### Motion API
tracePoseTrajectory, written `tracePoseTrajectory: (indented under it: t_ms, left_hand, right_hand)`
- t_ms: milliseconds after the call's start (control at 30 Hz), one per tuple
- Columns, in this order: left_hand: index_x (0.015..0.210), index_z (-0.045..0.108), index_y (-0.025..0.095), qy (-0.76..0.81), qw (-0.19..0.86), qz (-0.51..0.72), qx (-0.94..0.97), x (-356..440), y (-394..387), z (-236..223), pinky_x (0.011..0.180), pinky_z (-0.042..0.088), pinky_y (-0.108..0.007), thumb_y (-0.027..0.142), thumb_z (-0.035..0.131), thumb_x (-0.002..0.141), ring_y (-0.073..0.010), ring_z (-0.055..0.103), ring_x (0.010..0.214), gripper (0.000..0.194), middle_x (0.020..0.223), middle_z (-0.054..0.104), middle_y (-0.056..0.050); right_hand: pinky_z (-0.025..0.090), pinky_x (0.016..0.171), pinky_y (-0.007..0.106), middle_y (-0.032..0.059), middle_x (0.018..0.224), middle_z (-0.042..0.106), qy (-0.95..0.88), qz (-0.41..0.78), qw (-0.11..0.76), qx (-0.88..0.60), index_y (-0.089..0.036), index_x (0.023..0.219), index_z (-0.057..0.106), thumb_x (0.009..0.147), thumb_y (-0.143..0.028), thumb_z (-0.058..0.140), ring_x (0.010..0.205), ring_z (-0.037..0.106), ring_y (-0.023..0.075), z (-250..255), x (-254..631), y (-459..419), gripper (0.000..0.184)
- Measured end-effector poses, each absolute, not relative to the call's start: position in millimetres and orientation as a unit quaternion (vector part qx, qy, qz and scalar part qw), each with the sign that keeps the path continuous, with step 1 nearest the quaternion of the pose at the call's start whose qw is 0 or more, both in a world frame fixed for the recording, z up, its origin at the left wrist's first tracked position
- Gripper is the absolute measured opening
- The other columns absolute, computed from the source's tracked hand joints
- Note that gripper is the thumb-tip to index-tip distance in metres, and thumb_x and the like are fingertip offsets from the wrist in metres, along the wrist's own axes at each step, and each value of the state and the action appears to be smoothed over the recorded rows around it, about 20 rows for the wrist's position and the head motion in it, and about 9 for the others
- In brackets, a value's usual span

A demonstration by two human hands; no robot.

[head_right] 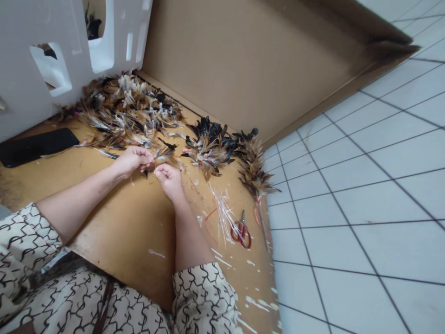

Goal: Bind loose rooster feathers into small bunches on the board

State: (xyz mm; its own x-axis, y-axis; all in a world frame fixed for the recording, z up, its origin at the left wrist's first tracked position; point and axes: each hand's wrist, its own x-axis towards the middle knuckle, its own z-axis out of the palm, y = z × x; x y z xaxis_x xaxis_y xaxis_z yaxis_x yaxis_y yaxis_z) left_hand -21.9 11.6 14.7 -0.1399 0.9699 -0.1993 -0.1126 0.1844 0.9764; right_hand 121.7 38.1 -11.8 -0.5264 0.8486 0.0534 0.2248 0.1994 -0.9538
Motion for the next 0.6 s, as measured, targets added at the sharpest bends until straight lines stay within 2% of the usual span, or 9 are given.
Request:
tracePoseTrajectory:
  t_ms: [100, 200, 267, 333, 400, 467, 600]
  left_hand:
    - [0.053, 0.052, 0.015, 0.63, 0.452, 0.477, 0.413, -20.5, 11.6, 14.1, 0.047, 0.032, -0.022, 0.013, 0.053, 0.067, -0.007, 0.038, 0.041, 0.014, 0.046, 0.048, 0.003]
    - [0.057, 0.058, 0.014, 0.689, 0.313, 0.401, 0.516, -21.7, 10.5, 12.7, 0.056, 0.037, -0.024, 0.015, 0.052, 0.067, -0.0117, 0.048, 0.054, 0.011, 0.055, 0.056, -0.001]
    - [0.063, 0.063, 0.015, 0.699, 0.23, 0.331, 0.59, -23.8, 10.0, 11.0, 0.061, 0.037, -0.026, 0.015, 0.051, 0.067, -0.0156, 0.053, 0.064, 0.013, 0.063, 0.062, -0.004]
    - [0.065, 0.065, 0.016, 0.68, 0.19, 0.264, 0.657, -26.1, 9.8, 8.7, 0.062, 0.037, -0.026, 0.014, 0.049, 0.066, -0.0173, 0.055, 0.068, 0.016, 0.067, 0.065, -0.005]
    - [0.063, 0.065, 0.017, 0.635, 0.198, 0.222, 0.712, -27.6, 9.2, 6.3, 0.06, 0.036, -0.025, 0.011, 0.05, 0.063, -0.0159, 0.054, 0.065, 0.017, 0.063, 0.064, -0.003]
    - [0.058, 0.062, 0.017, 0.578, 0.249, 0.218, 0.746, -27.7, 8.1, 5.2, 0.058, 0.034, -0.023, 0.009, 0.05, 0.061, -0.0127, 0.05, 0.058, 0.015, 0.055, 0.058, 0.0]
    - [0.057, 0.059, 0.014, 0.485, 0.443, 0.312, 0.687, -25.7, 6.1, 8.9, 0.053, 0.032, -0.02, 0.013, 0.053, 0.065, -0.0067, 0.042, 0.048, 0.011, 0.048, 0.049, 0.005]
  right_hand:
    - [0.032, 0.053, 0.023, -0.004, 0.055, 0.044, -0.744, 0.467, 0.3, -0.371, -0.019, 0.063, 0.05, 0.068, -0.029, 0.05, 0.052, 0.038, 0.0089, -7.2, 116.9, 33.3, 0.011]
    - [0.035, 0.057, 0.024, -0.003, 0.056, 0.046, -0.774, 0.416, 0.291, -0.378, -0.02, 0.062, 0.05, 0.07, -0.025, 0.047, 0.056, 0.041, 0.0107, -4.0, 114.6, 31.3, 0.01]
    - [0.035, 0.058, 0.025, -0.003, 0.056, 0.046, -0.788, 0.377, 0.291, -0.39, -0.02, 0.062, 0.052, 0.07, -0.025, 0.046, 0.056, 0.041, 0.0112, -2.0, 116.0, 31.7, 0.011]
    - [0.034, 0.058, 0.025, -0.0032, 0.055, 0.046, -0.796, 0.342, 0.293, -0.405, -0.02, 0.063, 0.053, 0.071, -0.026, 0.047, 0.055, 0.041, 0.0114, 0.0, 119.5, 33.8, 0.012]
    - [0.033, 0.057, 0.025, -0.0036, 0.052, 0.045, -0.795, 0.33, 0.292, -0.416, -0.02, 0.062, 0.054, 0.07, -0.027, 0.048, 0.053, 0.04, 0.0112, 1.4, 124.2, 38.0, 0.012]
    - [0.032, 0.055, 0.024, -0.0038, 0.052, 0.046, -0.783, 0.362, 0.285, -0.418, -0.02, 0.06, 0.054, 0.067, -0.026, 0.05, 0.052, 0.04, 0.0106, 1.6, 129.3, 43.7, 0.01]
    - [0.033, 0.052, 0.023, -0.0036, 0.053, 0.05, -0.718, 0.489, 0.289, -0.402, -0.019, 0.057, 0.051, 0.061, -0.031, 0.057, 0.051, 0.042, 0.0094, -2.9, 137.0, 54.1, 0.014]
